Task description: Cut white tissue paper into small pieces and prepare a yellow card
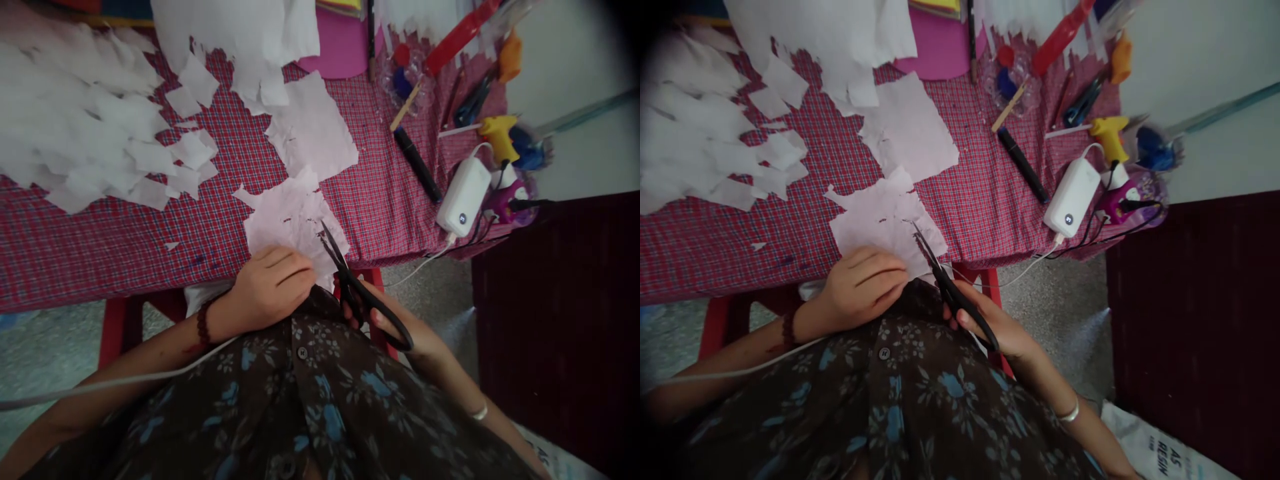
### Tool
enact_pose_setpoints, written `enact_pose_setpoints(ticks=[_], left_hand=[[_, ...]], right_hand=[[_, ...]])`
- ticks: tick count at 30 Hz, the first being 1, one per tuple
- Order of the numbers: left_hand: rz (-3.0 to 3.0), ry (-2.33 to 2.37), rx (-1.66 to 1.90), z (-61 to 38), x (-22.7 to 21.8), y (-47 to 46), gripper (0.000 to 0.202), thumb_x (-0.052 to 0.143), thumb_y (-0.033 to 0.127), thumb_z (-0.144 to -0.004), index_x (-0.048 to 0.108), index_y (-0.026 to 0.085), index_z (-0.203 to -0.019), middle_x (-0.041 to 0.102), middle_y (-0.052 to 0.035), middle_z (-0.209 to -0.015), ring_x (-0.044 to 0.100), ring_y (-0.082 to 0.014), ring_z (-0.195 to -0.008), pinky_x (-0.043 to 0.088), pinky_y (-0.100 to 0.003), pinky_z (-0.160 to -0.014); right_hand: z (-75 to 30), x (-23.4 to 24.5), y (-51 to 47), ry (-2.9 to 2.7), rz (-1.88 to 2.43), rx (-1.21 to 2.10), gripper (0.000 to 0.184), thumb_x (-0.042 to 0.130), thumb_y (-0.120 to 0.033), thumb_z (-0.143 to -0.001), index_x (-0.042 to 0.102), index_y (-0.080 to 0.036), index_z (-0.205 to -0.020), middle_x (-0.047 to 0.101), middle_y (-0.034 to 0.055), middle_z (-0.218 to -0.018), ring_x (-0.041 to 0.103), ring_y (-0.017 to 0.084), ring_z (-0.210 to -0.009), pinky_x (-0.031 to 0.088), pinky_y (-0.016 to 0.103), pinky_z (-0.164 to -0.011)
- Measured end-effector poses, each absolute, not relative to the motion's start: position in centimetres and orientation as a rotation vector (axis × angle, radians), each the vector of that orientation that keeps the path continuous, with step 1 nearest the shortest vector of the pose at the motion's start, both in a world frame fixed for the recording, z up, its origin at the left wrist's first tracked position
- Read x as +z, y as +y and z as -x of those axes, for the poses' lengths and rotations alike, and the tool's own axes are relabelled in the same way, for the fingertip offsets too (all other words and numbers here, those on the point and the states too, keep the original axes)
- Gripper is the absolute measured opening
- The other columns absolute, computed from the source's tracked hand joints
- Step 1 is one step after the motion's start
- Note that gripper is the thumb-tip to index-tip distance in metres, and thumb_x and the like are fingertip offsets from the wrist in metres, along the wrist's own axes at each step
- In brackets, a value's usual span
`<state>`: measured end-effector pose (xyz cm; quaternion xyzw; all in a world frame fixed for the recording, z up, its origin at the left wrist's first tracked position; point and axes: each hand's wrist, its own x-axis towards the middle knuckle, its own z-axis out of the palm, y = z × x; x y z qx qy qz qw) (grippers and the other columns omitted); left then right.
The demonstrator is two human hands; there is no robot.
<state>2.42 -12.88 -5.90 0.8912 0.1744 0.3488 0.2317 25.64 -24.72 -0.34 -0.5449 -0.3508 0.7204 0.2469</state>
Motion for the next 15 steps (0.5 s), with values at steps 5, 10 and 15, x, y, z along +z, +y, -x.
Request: enact_pose_setpoints(ticks=[5, 10, 15], left_hand=[[-2.48, 0.484, 0.921, -2.5, -5.6, -12.7, 0.005, 0.062, 0.01, -0.088, 0.066, 0.013, -0.089, 0.072, -0.0063, -0.088, 0.062, -0.0189, -0.079, 0.053, -0.033, -0.072], [-2.495, 0.498, 0.903, -2.5, -5.7, -12.7, 0.008, 0.059, 0.012, -0.091, 0.066, 0.014, -0.087, 0.071, -0.0054, -0.087, 0.06, -0.0176, -0.077, 0.052, -0.032, -0.071], [-2.477, 0.497, 0.897, -2.4, -5.8, -12.7, 0.007, 0.06, 0.012, -0.091, 0.066, 0.013, -0.088, 0.07, -0.0059, -0.087, 0.061, -0.0191, -0.08, 0.052, -0.033, -0.072]], right_hand=[[-24.7, -0.9, -23.5, -1.034, 1.517, 1.917, 0.066, 0.057, -0.073, -0.084, 0.053, -0.018, -0.122, 0.055, 0.0043, -0.091, 0.051, 0.016, -0.075, 0.041, 0.03, -0.068], [-24.0, -1.1, -22.9, -0.97, 1.588, 1.851, 0.061, 0.061, -0.07, -0.083, 0.055, -0.018, -0.113, 0.055, 0.002, -0.084, 0.05, 0.013, -0.067, 0.039, 0.026, -0.06], [-23.8, -1.0, -22.5, -0.842, 1.676, 1.863, 0.051, 0.064, -0.064, -0.085, 0.052, -0.019, -0.107, 0.054, -0.002, -0.075, 0.046, 0.007, -0.051, 0.03, 0.021, -0.046]])
